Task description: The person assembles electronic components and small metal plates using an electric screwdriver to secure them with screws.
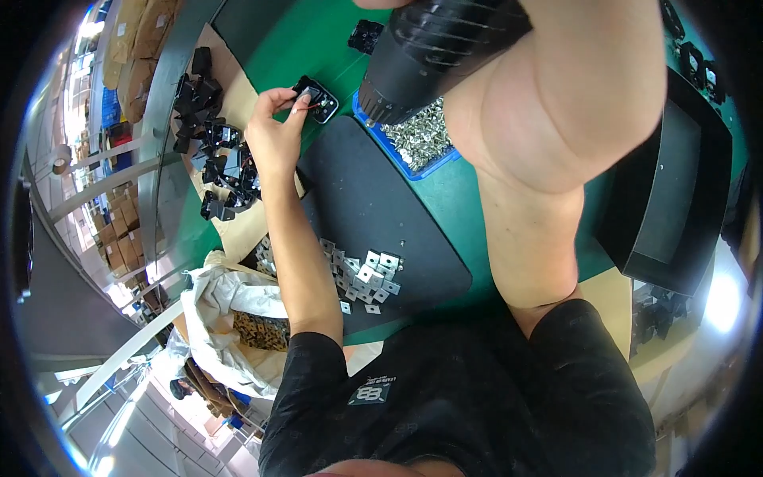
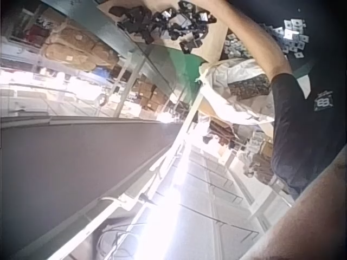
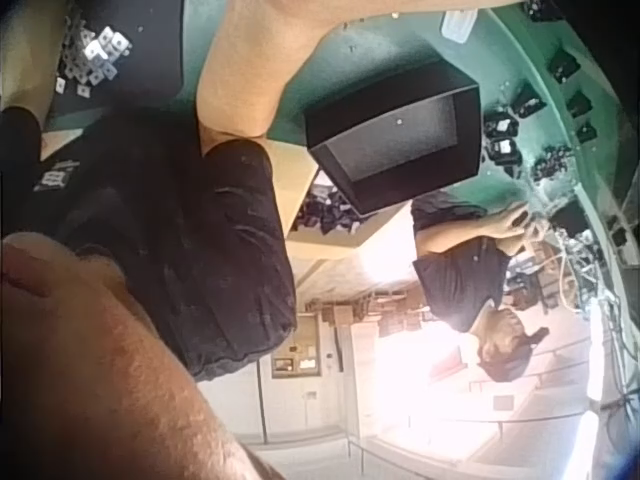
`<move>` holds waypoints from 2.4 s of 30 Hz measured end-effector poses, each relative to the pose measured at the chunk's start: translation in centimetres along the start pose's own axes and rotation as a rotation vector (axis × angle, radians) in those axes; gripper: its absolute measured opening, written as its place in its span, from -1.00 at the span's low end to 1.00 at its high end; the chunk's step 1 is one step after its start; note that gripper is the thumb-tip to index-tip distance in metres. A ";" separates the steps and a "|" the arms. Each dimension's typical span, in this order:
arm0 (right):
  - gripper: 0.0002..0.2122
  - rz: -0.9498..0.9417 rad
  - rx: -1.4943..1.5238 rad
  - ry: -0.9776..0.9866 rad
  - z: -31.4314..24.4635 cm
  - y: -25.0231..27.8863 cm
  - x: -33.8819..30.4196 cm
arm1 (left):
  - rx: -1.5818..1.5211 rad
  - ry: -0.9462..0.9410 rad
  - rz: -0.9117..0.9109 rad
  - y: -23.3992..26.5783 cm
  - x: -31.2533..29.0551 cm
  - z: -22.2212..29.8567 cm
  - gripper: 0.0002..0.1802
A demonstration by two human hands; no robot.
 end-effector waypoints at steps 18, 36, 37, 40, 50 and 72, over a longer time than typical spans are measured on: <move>-0.48 -0.124 -0.030 0.001 1.1 -1.6 -0.6 | -0.163 -0.111 0.124 -1.1 -1.2 -2.2 -0.64; -0.52 0.018 -0.176 0.003 1.6 -3.1 -2.5 | -0.317 0.074 0.016 1.6 -8.6 1.1 -0.72; -0.52 0.006 -0.185 0.014 1.8 -3.3 -2.6 | -0.378 0.065 -0.005 1.1 -9.7 1.4 -0.74; -0.53 -0.073 -0.164 -0.019 2.9 -4.3 -2.8 | -0.313 -0.070 0.046 0.3 -11.7 0.8 -0.46; -0.54 -0.454 0.118 -0.316 7.7 -4.0 -4.1 | -0.174 -0.291 -0.106 0.2 -12.9 0.9 0.08; -0.64 -0.416 -0.069 -0.334 12.1 -4.5 -6.1 | -0.197 -0.243 0.070 -0.3 -12.7 1.0 -0.14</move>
Point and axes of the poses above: each hand's wrist, its own x-axis towards the middle knuckle, its own y-axis out of the back of the hand, z = x × y, the point moved 4 cm from there along x, towards the middle knuckle, and after that the axes turned 2 degrees about -y, right-handed, at the moved point
